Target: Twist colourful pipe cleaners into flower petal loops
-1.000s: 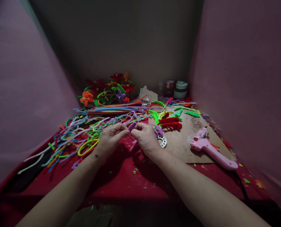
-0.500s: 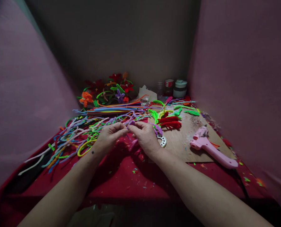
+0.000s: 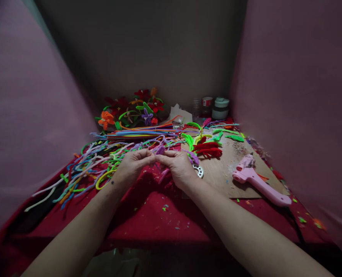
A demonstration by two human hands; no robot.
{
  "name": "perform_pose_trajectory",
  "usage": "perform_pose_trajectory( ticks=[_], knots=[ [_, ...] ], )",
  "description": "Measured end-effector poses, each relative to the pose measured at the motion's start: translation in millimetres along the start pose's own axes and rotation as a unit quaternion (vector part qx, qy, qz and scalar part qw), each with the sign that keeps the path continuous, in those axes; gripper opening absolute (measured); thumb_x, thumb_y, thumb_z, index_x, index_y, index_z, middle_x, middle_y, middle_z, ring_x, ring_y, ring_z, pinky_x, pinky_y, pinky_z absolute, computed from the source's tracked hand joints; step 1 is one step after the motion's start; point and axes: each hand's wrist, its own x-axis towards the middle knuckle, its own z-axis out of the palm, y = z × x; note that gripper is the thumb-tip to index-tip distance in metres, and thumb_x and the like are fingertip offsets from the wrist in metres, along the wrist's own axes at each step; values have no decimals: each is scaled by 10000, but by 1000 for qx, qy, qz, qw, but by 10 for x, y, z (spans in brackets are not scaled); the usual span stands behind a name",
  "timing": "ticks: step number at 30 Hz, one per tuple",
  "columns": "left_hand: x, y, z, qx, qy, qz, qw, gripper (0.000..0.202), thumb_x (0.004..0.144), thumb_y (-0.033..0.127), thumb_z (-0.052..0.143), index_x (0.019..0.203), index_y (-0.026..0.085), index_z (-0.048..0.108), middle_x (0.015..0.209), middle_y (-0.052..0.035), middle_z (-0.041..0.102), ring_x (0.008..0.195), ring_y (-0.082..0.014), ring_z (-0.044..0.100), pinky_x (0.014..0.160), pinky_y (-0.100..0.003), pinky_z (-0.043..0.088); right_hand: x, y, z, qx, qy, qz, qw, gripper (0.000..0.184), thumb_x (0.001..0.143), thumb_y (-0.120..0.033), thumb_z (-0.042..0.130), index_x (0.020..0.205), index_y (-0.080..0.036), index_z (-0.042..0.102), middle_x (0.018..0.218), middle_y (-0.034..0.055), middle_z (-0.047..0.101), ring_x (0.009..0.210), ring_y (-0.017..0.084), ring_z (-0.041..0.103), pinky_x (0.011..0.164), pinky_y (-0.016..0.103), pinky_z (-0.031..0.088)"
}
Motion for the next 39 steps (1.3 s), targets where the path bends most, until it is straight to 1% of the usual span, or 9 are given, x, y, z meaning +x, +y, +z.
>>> perform_pose_trajectory(
  ticks=[7, 10, 17, 22, 24, 26, 29, 35, 39],
  knots=[
    [10, -55, -55, -97, -71, -53, 991, 149, 668, 256, 670, 732, 131, 621, 657, 10, 591, 594, -88, 506, 636, -228, 388, 23, -42, -3, 26, 40, -1, 999, 144, 606, -255, 721, 634, -133, 650, 566, -10, 587, 500, 74, 473, 506, 230, 335],
    [18, -68, -59, -102, -67, -58, 991, 147, 686, 265, 661, 707, 128, 614, 621, 13, 579, 570, -81, 498, 612, -220, 384, 12, -58, 11, 18, 57, 9, 998, 156, 604, -255, 718, 604, -129, 626, 528, -22, 559, 478, 69, 461, 486, 225, 316],
    [29, -78, -24, -147, -38, -57, 987, 135, 686, 254, 665, 694, 135, 602, 603, 19, 573, 553, -72, 501, 587, -203, 382, 0, -70, 25, -8, 47, 13, 999, 138, 579, -217, 712, 616, -128, 613, 537, -21, 559, 482, 81, 450, 496, 238, 315],
    [13, -99, 29, -149, -67, -82, 983, 153, 697, 272, 648, 693, 135, 581, 619, -2, 593, 555, -95, 526, 593, -231, 406, 18, -66, 18, -22, 60, -1, 998, 131, 587, -214, 691, 583, -138, 584, 477, -42, 498, 451, 77, 405, 471, 238, 282],
    [1, -93, 54, -114, -42, -57, 991, 158, 695, 276, 643, 665, 138, 573, 600, 4, 580, 550, -96, 514, 590, -231, 401, 12, -64, 17, -43, 63, -9, 997, 125, 602, -205, 673, 570, -140, 571, 468, -44, 483, 448, 75, 392, 467, 239, 271],
    [-14, -76, 76, -37, 15, -1, 999, 132, 684, 257, 644, 655, 145, 581, 605, 14, 568, 577, -97, 500, 598, -225, 390, 1, -57, 16, -65, 73, -5, 995, 141, 604, -206, 669, 554, -143, 553, 462, -47, 467, 440, 73, 375, 456, 239, 257],
    [-30, -49, 93, 67, 83, 76, 991, 92, 693, 233, 622, 652, 157, 591, 628, 21, 558, 626, -102, 489, 624, -221, 385, -9, -38, 11, -79, 81, 2, 994, 145, 608, -219, 671, 568, -142, 556, 470, -45, 464, 439, 72, 367, 449, 239, 250],
    [-13, -45, 77, -54, -2, -15, 998, 182, 669, 276, 653, 767, 142, 579, 656, 19, 580, 579, -94, 512, 573, -220, 402, -2, -24, 2, -46, 70, -17, 996, 102, 631, -207, 651, 609, -140, 578, 492, -44, 470, 459, 71, 383, 464, 233, 268],
    [-11, -30, 92, -36, -1, -20, 999, 137, 672, 231, 631, 738, 127, 570, 639, 11, 578, 568, -92, 509, 570, -223, 399, 6, -51, 4, -26, 53, -2, 998, 82, 625, -203, 647, 646, -140, 599, 530, -28, 514, 464, 73, 406, 470, 232, 288]
  ],
)
